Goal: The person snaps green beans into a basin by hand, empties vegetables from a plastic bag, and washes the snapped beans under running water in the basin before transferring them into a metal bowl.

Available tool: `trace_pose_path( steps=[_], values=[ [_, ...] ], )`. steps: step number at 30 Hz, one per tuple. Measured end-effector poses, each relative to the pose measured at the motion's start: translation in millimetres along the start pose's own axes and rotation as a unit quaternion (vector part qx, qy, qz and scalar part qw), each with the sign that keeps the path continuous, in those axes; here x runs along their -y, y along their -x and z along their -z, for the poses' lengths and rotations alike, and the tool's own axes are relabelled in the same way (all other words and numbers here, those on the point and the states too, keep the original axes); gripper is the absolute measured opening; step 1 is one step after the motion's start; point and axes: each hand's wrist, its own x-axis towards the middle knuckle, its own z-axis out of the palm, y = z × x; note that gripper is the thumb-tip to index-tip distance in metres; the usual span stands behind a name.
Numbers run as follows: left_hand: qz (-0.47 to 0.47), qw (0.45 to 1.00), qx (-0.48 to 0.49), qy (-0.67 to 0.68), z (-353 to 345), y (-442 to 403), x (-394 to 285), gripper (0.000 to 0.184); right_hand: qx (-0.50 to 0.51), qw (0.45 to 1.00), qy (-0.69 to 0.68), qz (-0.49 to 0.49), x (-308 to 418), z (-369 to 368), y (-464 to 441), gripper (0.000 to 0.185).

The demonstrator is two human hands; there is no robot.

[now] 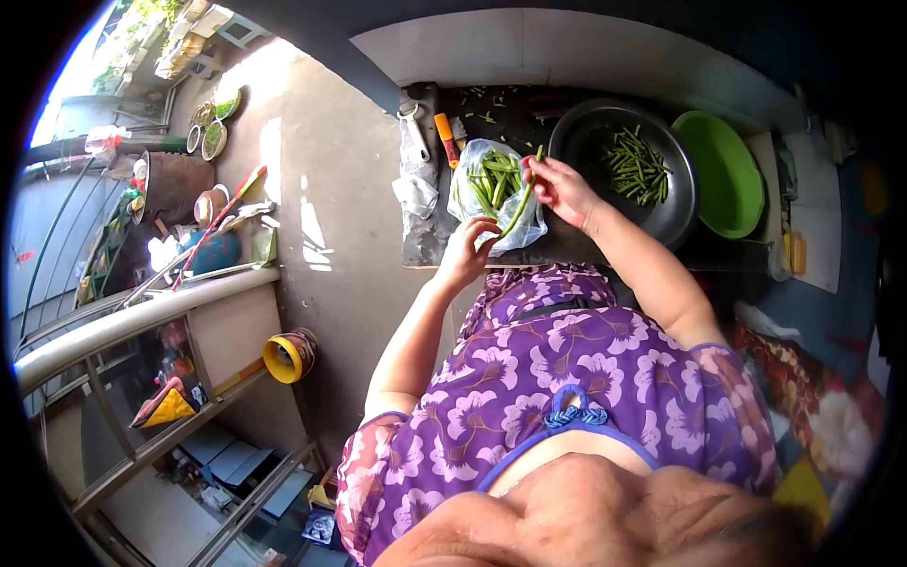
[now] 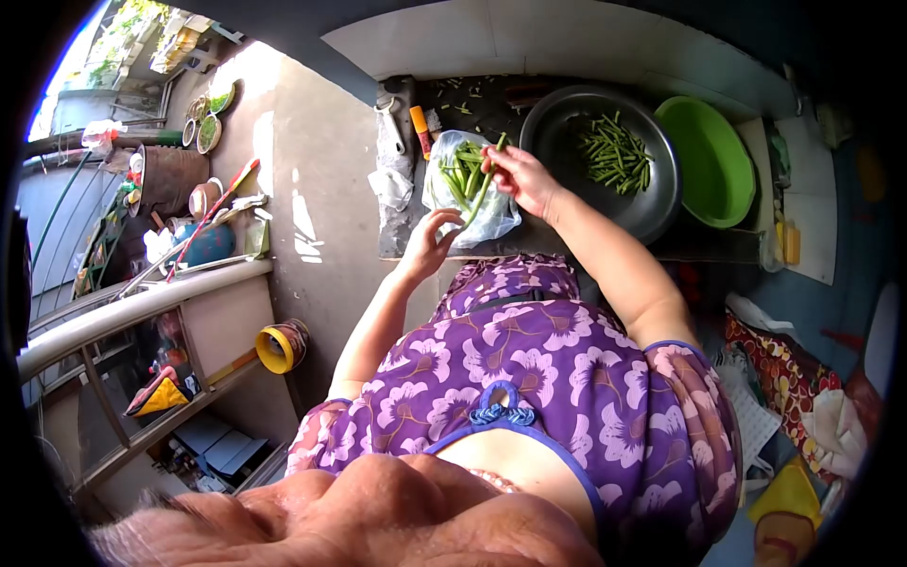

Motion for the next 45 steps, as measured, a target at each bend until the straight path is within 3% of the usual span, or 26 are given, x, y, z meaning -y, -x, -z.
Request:
trace_pose_path(
  steps=[1,3,4,5,7,10,11,13,16,17,19,22,25,26,29,30,31,32,33,34,37,39,41,43,44,45],
  values=[
    [0.123,0.992,-0.01,0.016,2.4,1.5,-5.9,0.022,-0.001,0.999,0.053,0.011,4.0,-16.8,6.4,0.02],
    [0.171,0.943,-0.096,0.27,3.7,-21.3,-5.5,0.026,0.017,0.974,0.223,0.034,3.0,-34.6,14.3,0.018],
    [0.161,0.937,-0.102,0.292,16.0,-36.4,-22.9,0.032,0.027,0.961,0.271,0.036,3.0,-44.7,20.9,0.021],
    [0.181,0.898,-0.122,0.383,28.3,-50.4,-47.5,0.036,0.036,0.946,0.319,0.038,3.2,-54.0,29.3,0.023],
    [0.117,0.835,-0.16,0.513,50.0,-78.8,-87.9,0.038,0.053,0.875,0.473,0.092,2.2,-72.0,41.9,0.026],
    [0.091,0.882,-0.23,0.402,46.6,-85.9,-95.7,0.031,0.06,0.835,0.537,0.107,6.4,-75.3,45.6,0.024],
    [0.08,0.889,-0.213,0.398,45.9,-84.0,-95.9,0.027,0.079,0.818,0.559,0.108,10.5,-72.9,46.3,0.023],
    [0.06,0.909,-0.219,0.35,42.9,-78.3,-104.5,0.024,0.039,0.798,0.534,0.277,36.3,-85.5,53.7,0.027],
    [0.041,0.944,-0.194,0.263,33.7,-66.6,-102.3,0.025,-0.062,0.74,0.536,0.402,93.7,-106.9,66.0,0.03],
    [0.031,0.959,-0.189,0.208,30.7,-63.5,-100.2,0.025,-0.079,0.698,0.57,0.426,110.9,-116.5,74.6,0.029],
    [0.045,0.969,-0.167,0.177,26.0,-59.2,-101.9,0.022,-0.059,0.443,0.722,0.528,136.2,-116.2,77.0,0.027],
    [0.028,0.969,-0.188,0.155,19.6,-58.2,-104.8,0.015,-0.056,0.304,0.82,0.482,148.7,-115.7,81.4,0.019],
    [0.016,0.979,-0.181,0.095,28.1,-54.4,-115.1,0.015,0.002,0.315,0.844,0.433,150.5,-111.3,83.0,0.018],
    [0.019,0.979,-0.182,0.086,30.9,-54.1,-120.3,0.014,0.004,0.295,0.855,0.427,149.0,-110.7,82.5,0.021],
    [0.002,0.981,-0.176,0.081,34.2,-52.7,-116.6,0.014,0.027,0.35,0.845,0.404,144.3,-103.0,80.3,0.021],
    [0.0,0.981,-0.167,0.098,30.5,-49.6,-105.6,0.016,0.059,0.463,0.777,0.423,140.1,-98.4,74.8,0.027],
    [-0.002,0.981,-0.158,0.116,30.5,-47.4,-103.8,0.017,0.083,0.71,0.611,0.341,125.3,-93.3,70.1,0.029],
    [0.02,0.978,-0.141,0.149,27.8,-44.4,-105.5,0.018,0.098,0.889,0.387,0.225,105.8,-87.2,65.2,0.031],
    [0.005,0.971,-0.154,0.184,23.1,-43.5,-108.8,0.018,0.102,0.983,0.127,0.088,94.7,-86.9,64.5,0.033],
    [0.016,0.974,-0.145,0.174,20.2,-42.6,-112.7,0.015,0.203,0.977,-0.003,0.069,90.3,-94.8,66.4,0.037],
    [0.042,0.964,-0.156,0.212,12.2,-38.8,-113.8,0.014,0.172,0.969,-0.099,0.148,80.2,-121.9,69.8,0.038],
    [0.051,0.946,-0.185,0.263,11.3,-41.0,-108.5,0.015,0.152,0.947,0.029,0.281,94.4,-124.2,67.0,0.038],
    [0.045,0.947,-0.16,0.274,16.8,-44.3,-109.7,0.019,0.044,0.862,0.287,0.416,114.3,-113.7,57.8,0.03],
    [0.059,0.946,-0.148,0.282,20.1,-48.0,-111.4,0.02,-0.08,0.762,0.48,0.427,131.7,-103.6,23.8,0.028],
    [0.061,0.951,-0.146,0.265,14.4,-49.9,-102.6,0.022,-0.162,0.677,0.54,0.473,122.0,-74.8,0.0,0.038],
    [0.046,0.946,-0.165,0.274,13.9,-53.4,-110.0,0.014,-0.214,0.687,0.586,0.373,112.8,-54.0,-7.6,0.031]
  ],
)
